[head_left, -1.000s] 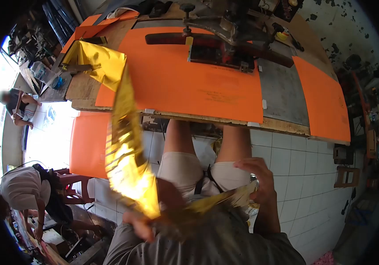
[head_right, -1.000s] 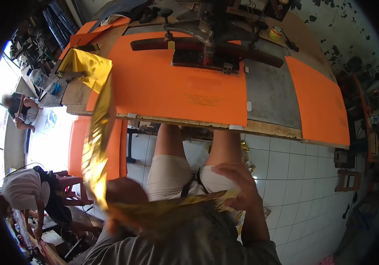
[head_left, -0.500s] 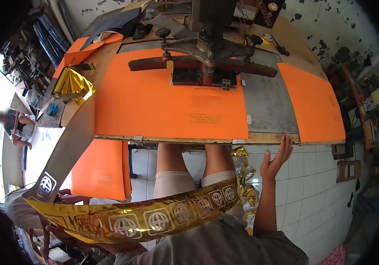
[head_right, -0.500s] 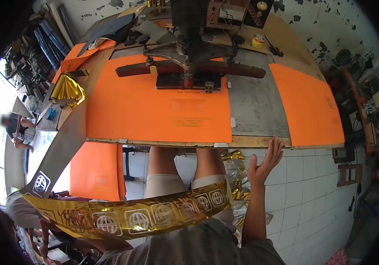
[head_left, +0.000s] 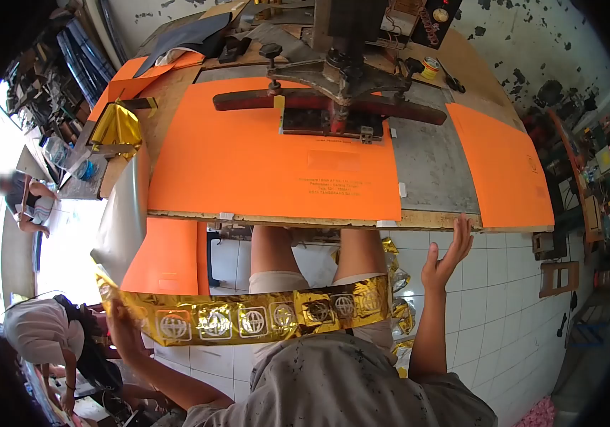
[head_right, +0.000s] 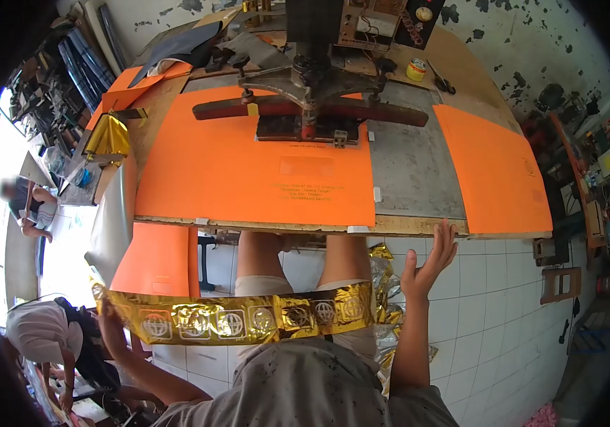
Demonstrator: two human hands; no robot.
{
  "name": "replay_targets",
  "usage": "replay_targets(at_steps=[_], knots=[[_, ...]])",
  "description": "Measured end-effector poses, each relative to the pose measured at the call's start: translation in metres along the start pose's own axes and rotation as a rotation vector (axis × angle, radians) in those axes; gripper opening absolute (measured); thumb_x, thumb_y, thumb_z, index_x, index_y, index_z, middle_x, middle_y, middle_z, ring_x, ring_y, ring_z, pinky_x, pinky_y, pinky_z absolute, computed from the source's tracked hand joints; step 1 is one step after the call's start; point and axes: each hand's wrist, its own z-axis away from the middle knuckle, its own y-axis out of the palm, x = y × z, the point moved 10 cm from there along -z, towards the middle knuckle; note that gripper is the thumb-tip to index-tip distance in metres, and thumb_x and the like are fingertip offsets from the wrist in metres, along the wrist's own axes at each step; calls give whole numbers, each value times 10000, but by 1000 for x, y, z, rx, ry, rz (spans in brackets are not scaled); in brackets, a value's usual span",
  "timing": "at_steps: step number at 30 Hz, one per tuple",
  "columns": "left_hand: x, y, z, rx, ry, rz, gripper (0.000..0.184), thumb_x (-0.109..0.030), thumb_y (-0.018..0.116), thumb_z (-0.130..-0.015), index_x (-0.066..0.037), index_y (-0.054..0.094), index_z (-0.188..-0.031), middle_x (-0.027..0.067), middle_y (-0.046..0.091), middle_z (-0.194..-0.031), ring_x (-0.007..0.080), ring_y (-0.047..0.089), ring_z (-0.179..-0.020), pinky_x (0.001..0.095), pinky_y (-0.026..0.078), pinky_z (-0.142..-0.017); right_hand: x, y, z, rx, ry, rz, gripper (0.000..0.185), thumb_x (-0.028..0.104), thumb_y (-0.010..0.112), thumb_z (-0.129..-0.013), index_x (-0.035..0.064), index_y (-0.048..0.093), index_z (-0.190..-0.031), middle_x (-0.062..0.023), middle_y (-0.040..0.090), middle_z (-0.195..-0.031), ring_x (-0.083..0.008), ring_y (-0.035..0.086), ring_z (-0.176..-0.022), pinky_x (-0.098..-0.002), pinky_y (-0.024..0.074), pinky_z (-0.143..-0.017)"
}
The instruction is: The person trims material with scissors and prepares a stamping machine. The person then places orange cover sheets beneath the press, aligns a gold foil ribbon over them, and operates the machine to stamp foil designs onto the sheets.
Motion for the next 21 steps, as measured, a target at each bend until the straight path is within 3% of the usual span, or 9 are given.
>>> replay_targets(at_steps=[1,3,5,6,9,11,13,15,21], knots=[[6,0,-4,60,-35,-276,383,-427,626,-1044,-48,677,-1029,32,663,-860,178,661,-769,339,546,-708,6,-3,-4,-6,-15,5,583,386,474,-1048,69,431,-1535,-141,400,-1624,-373,271,-1556,-619,81,-1256],[27,12,0,37,-141,-632,489,-492,642,-1019,-6,695,-1031,40,658,-749,210,654,-664,379,540,-651,21,-7,-16,9,-44,1,528,363,492,-1047,74,489,-1489,-129,434,-1586,-360,312,-1529,-613,115,-1252],[25,20,-4,60,-239,-1317,590,-532,654,-993,33,687,-1158,146,703,-859,265,698,-762,424,558,-712,41,-6,-33,47,-71,-15,466,342,524,-1050,81,551,-1435,-116,467,-1543,-345,351,-1499,-600,165,-1246],[28,10,-12,-72,-113,-1233,626,-486,686,-979,44,634,-1307,220,709,-1086,302,705,-981,447,559,-839,49,-2,-41,86,-86,-16,448,339,548,-1048,79,574,-1411,-115,476,-1528,-342,360,-1490,-587,196,-1237],[-38,59,13,-403,650,-1322,542,-333,703,-987,24,593,-1380,211,661,-1275,298,639,-1190,424,524,-972,72,15,-65,189,-106,-1,414,341,611,-1039,72,627,-1352,-114,502,-1482,-337,391,-1458,-551,280,-1206],[-86,140,43,-283,683,-912,462,-173,690,-988,8,579,-1398,175,641,-1336,293,598,-1267,413,487,-1037,83,27,-77,241,-86,29,416,355,643,-1030,66,644,-1329,-118,519,-1451,-339,415,-1429,-531,324,-1180],[-107,219,66,-13,903,-757,396,-107,668,-992,-15,604,-1371,147,655,-1309,288,610,-1254,405,478,-1049,92,39,-87,261,-115,53,479,402,643,-1024,17,654,-1309,-139,525,-1447,-342,430,-1411,-514,335,-1174],[-100,283,75,291,881,-702,371,-121,683,-993,-31,622,-1348,126,664,-1292,273,617,-1242,391,468,-1056,103,51,-93,292,-110,94,516,420,632,-1027,-12,652,-1309,-155,528,-1444,-341,438,-1402,-505,330,-1177],[-75,344,30,235,916,-938,443,-316,667,-1006,-37,629,-1348,163,611,-1387,353,562,-1314,461,436,-1110,108,78,-96,389,-41,201,610,469,640,-1001,-48,636,-1325,-181,545,-1422,-339,462,-1376,-491,335,-1162]])
